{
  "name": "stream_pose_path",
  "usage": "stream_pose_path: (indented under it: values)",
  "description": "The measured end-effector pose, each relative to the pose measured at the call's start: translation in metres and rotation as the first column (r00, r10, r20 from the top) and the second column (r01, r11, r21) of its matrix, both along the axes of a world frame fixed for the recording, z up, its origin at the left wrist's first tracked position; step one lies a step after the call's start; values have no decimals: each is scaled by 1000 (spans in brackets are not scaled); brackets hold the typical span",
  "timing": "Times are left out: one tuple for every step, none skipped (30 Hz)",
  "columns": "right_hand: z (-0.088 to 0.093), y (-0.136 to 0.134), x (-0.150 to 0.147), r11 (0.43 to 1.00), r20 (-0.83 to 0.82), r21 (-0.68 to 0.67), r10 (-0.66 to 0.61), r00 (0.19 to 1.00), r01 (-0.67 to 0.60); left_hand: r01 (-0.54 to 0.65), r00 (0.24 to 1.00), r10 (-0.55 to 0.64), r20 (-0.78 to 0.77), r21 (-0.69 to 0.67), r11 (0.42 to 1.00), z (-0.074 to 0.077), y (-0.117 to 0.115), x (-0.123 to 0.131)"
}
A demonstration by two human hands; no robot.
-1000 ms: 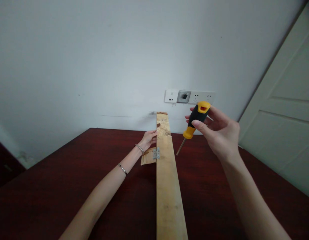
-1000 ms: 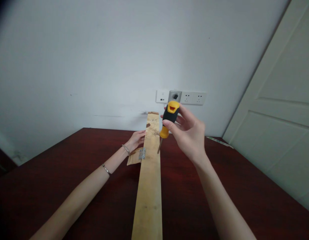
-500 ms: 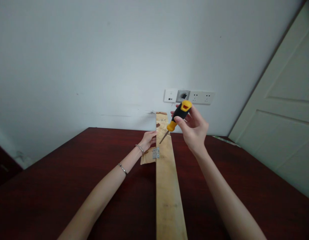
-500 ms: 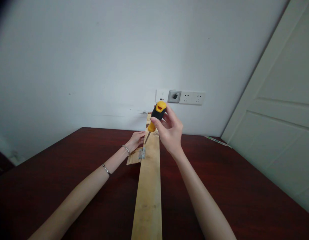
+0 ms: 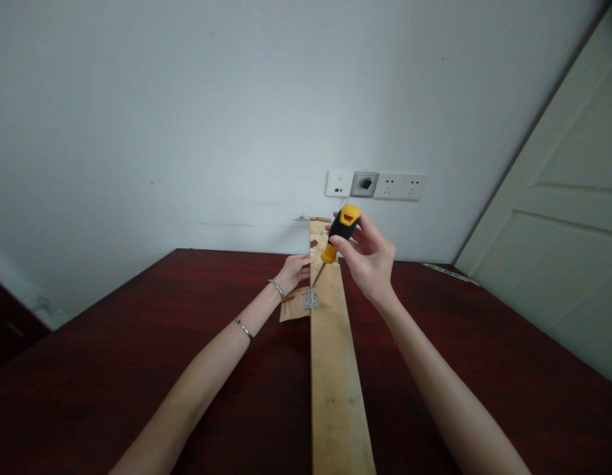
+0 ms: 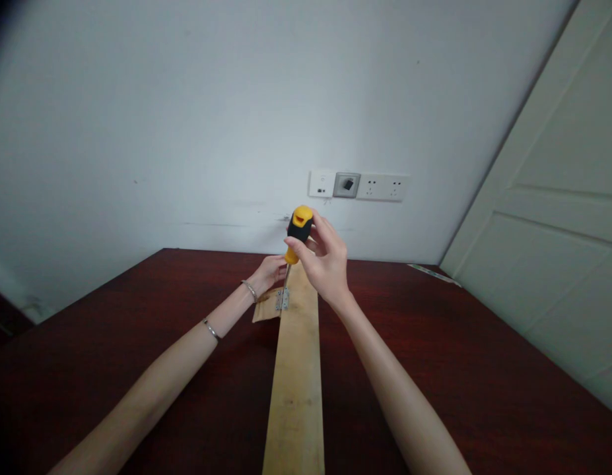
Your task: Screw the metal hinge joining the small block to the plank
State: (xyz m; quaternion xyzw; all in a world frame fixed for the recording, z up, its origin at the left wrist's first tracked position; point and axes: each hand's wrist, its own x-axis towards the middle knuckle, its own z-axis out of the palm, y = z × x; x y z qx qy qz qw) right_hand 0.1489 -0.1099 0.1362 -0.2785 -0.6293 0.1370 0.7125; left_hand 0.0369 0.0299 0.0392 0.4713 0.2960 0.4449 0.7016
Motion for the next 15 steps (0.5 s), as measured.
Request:
stream_pose_path:
  values:
    - [0, 0, 0, 1000, -1, -1, -6, 1000, 6, 5, 1000, -5, 0, -2, 1000, 0, 0, 0]
    - [1, 0, 0, 1000, -4, -2, -9, 1000, 9, 7, 1000, -7, -2, -4, 1000, 1, -1, 0]
    - [1, 0, -1, 1000, -10, -2, -9, 1000, 8, 4, 1000, -4, -4, -8, 1000, 1, -1, 0]
    - [2, 0, -1, 1000, -15, -3, -3, 1000, 3, -2, 1000, 2, -7, -13, 1000, 2, -2, 0]
    - [2, 0, -1, 1000, -21, -3, 7, 1000, -7, -8, 1000, 8, -11, -17, 1000, 2, -2, 0]
    - [3, 0, 0, 1000, -25, -2, 19, 999, -19, -10, 1000, 10, -14, -20, 1000, 3, -3, 0]
    - [3, 0, 0, 1000, -28, 2, 32, 999, -32, -10, 1000, 10, -16, -21, 1000, 3, -3, 0]
    - [3, 0, 0, 999, -28, 4, 41, 999, -41, -9, 1000, 9, -18, -20, 1000, 3, -3, 0]
    - [3, 1, 0, 999, -26, 4, 45, 999, -45, -7, 1000, 7, -18, -19, 1000, 3, -3, 0]
    - [3, 1, 0, 999, -23, 2, 45, 999, -45, -5, 1000, 5, -19, -17, 1000, 2, -3, 0]
    - [2, 1, 1, 999, -19, -5, 42, 999, -42, -5, 1000, 5, -20, -15, 1000, 1, -2, 0]
    - [2, 2, 1, 999, -15, -14, 38, 999, -38, -7, 1000, 6, -23, -15, 1000, 0, -2, 0]
    - [2, 3, 1, 999, -13, -21, 32, 999, -33, -8, 1000, 7, -26, -15, 1000, -1, -1, -1]
    - [1, 3, 1, 999, -12, -27, 28, 1000, -28, -8, 1000, 8, -29, -15, 1000, -2, 0, -1]
    - [1, 4, 1, 999, -12, -29, 24, 1000, -25, -9, 999, 8, -31, -16, 1000, -4, 1, -1]
